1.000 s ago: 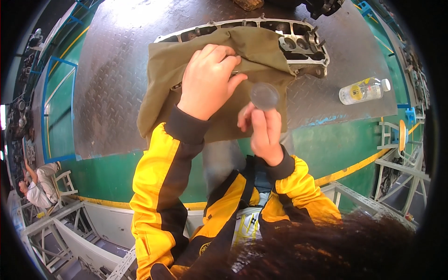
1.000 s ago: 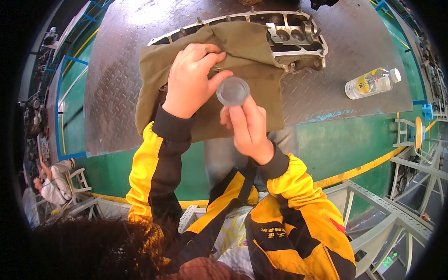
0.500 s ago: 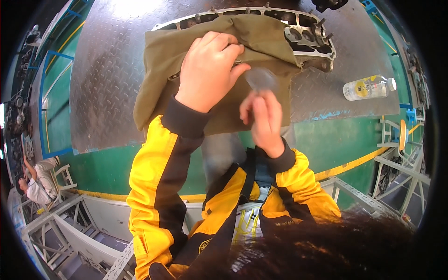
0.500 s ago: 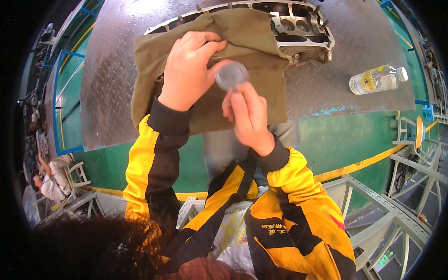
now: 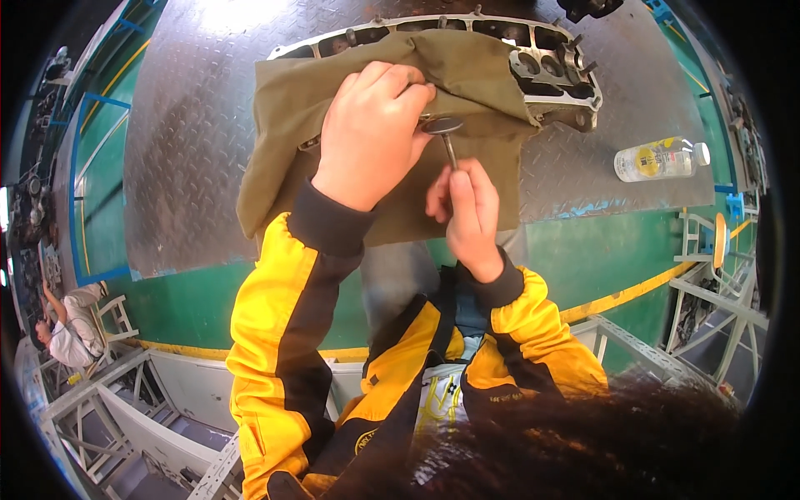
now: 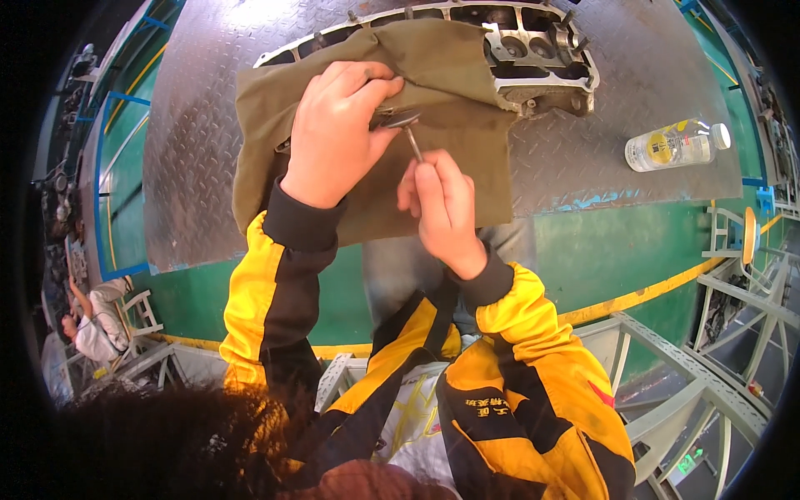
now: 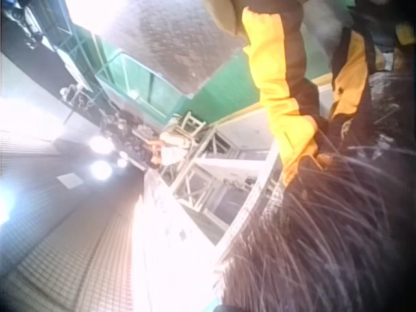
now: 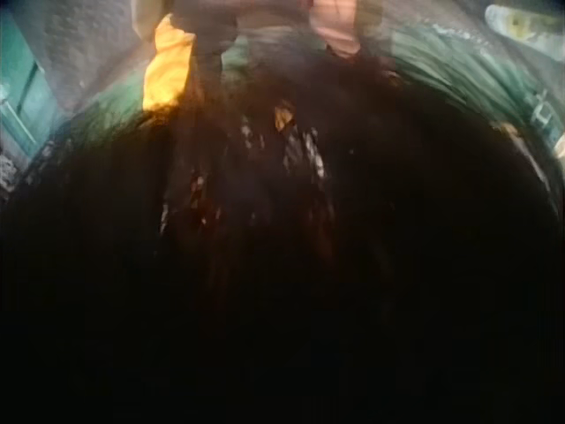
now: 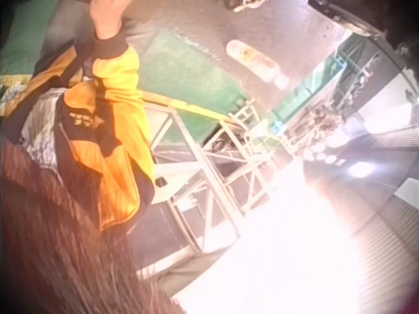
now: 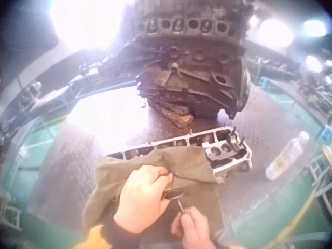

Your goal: The person laps engine valves using a suction cup tool. He attaches the tool to the valve head, rotates the valve against the seat inside the cylinder head, and wipes the surfaces with a cloth.

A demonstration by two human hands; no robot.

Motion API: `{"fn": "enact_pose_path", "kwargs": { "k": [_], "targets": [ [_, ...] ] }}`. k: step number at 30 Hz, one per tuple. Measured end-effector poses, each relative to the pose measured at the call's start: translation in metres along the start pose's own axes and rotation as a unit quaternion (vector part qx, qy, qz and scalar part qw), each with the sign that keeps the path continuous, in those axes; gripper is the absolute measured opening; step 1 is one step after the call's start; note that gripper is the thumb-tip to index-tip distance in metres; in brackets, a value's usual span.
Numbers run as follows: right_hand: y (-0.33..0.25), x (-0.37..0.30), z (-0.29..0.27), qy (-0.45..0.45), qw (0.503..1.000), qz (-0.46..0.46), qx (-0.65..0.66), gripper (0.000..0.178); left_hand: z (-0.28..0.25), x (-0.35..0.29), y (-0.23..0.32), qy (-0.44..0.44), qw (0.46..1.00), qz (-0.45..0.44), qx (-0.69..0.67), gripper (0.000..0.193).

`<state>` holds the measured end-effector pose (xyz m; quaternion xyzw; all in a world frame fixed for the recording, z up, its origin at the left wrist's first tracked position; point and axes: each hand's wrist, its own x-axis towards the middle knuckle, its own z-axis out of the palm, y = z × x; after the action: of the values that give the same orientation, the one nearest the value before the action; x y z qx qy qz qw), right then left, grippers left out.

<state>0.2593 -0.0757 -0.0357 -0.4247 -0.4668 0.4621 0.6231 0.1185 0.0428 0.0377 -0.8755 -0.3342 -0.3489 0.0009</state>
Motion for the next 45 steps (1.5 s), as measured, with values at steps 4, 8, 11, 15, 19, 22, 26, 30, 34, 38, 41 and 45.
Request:
{"fn": "enact_pose_path", "kwargs": {
  "k": [4,8,11,15,19,22,26,30,34,38,41,45],
  "targets": [
    [0.002,-0.004,-0.001,0.0,0.999,-0.034,0.042,0.023,0.001,0.0,0.001,0.005,1.0,0.001,-0.015,0.037],
    [0.005,0.001,-0.002,0.015,1.0,-0.002,-0.009,0.027,-0.001,0.001,-0.001,0.007,1.0,0.0,-0.004,0.037],
    [-0.003,0.003,0.002,0.014,0.995,-0.097,-0.003,0.024,0.001,0.003,0.0,0.01,1.0,0.0,-0.01,0.035],
    [0.002,-0.007,0.003,0.021,0.996,-0.056,0.069,0.026,-0.001,0.0,0.004,-0.001,1.0,-0.017,-0.01,0.035],
    [0.01,0.007,0.002,-0.001,0.999,0.027,0.017,0.028,-0.001,0.001,0.004,0.007,1.0,-0.009,-0.018,0.034],
    [0.004,-0.011,0.003,0.015,0.991,-0.116,0.063,0.025,-0.002,0.0,0.003,-0.009,1.0,-0.016,-0.003,0.035],
    [0.014,0.006,0.005,0.04,0.999,0.011,0.028,0.023,0.0,0.001,0.002,0.0,1.0,-0.01,-0.011,0.035],
    [0.008,-0.003,-0.001,-0.016,0.994,-0.099,0.035,0.02,-0.001,0.0,0.005,-0.007,1.0,-0.015,-0.016,0.036],
    [0.011,0.0,0.005,0.029,0.997,0.006,0.073,0.022,-0.002,0.001,0.002,-0.007,1.0,-0.014,-0.004,0.035],
    [0.01,0.003,0.007,0.011,0.995,-0.075,0.061,0.025,0.0,0.001,0.001,0.005,1.0,-0.014,-0.017,0.034],
    [0.004,-0.004,0.007,0.047,0.997,-0.033,0.053,0.024,0.0,-0.001,0.003,-0.005,1.0,-0.013,-0.003,0.036],
    [0.017,0.007,0.014,0.048,0.997,0.019,0.052,0.025,-0.002,0.0,0.002,0.003,1.0,-0.012,-0.01,0.036]
  ]
}}
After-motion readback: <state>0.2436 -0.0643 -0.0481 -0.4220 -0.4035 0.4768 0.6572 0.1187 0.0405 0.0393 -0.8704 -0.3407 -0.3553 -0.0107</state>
